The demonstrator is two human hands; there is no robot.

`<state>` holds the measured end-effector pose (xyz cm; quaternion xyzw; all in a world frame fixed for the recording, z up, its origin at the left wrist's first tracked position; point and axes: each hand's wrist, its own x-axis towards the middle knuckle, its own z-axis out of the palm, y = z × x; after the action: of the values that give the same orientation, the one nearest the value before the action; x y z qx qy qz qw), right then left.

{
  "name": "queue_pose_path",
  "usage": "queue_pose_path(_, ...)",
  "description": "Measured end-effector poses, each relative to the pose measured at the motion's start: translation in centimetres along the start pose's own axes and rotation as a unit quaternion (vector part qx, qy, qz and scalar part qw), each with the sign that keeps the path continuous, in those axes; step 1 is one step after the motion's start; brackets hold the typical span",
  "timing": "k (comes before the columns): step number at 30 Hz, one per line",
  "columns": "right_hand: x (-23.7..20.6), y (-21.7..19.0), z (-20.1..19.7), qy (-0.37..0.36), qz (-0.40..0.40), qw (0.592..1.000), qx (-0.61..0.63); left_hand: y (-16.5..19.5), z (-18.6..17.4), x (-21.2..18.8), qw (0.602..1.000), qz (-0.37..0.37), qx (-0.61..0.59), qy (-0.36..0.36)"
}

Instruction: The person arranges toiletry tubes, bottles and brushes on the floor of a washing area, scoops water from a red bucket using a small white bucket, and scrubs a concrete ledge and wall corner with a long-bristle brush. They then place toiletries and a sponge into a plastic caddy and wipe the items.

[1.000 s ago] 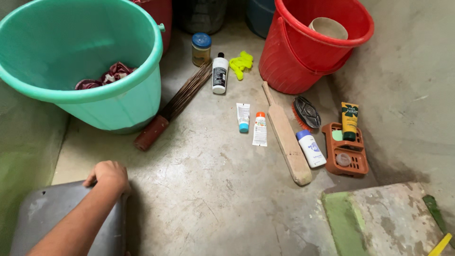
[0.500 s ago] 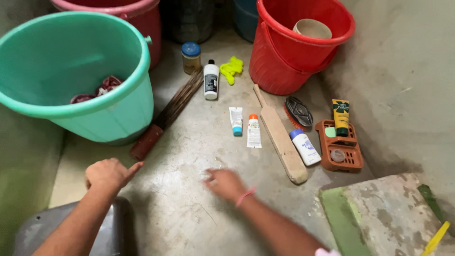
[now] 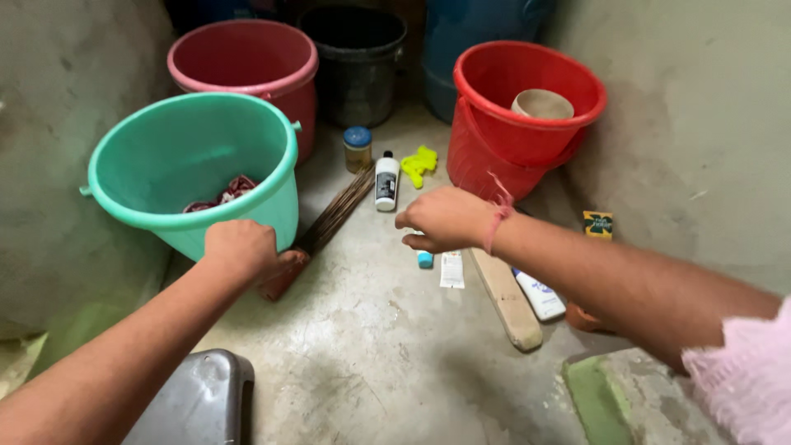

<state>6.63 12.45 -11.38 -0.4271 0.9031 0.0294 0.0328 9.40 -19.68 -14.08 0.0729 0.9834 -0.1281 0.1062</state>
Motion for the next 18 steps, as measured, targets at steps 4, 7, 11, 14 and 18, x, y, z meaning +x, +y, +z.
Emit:
queue_pose_path(4,-3.5,0.8,1.2,0.090,0.107,0.989,0.053,2.1,-3.4,-0.5,0.998,0.015,0.040,0.051)
queue_pose_path(7,-5.1,1.8,4.2,0.194,0.123,0.969,0.094,2.9,-6.5,-0.6,0.997,0.021,0.070,0.034)
queue_pose_path(11,-7.4,3.5,7.7,0.115,0.200,0.963,0.137,3.3,-10.1,0.1,0.996,0.015,0.078,0.039)
queue_pose_path(14,-8.1,5.5,9.0,0.152,0.209,0.952,0.164,2.6,-13.2,1.4,0.997,0.044,0.054,0.010)
queue_pose_path(18,-8.8,7.2,11.4,0.184,0.224,0.939,0.185,-2.6,-18.7,1.8,0.999,0.034,-0.033,-0.018)
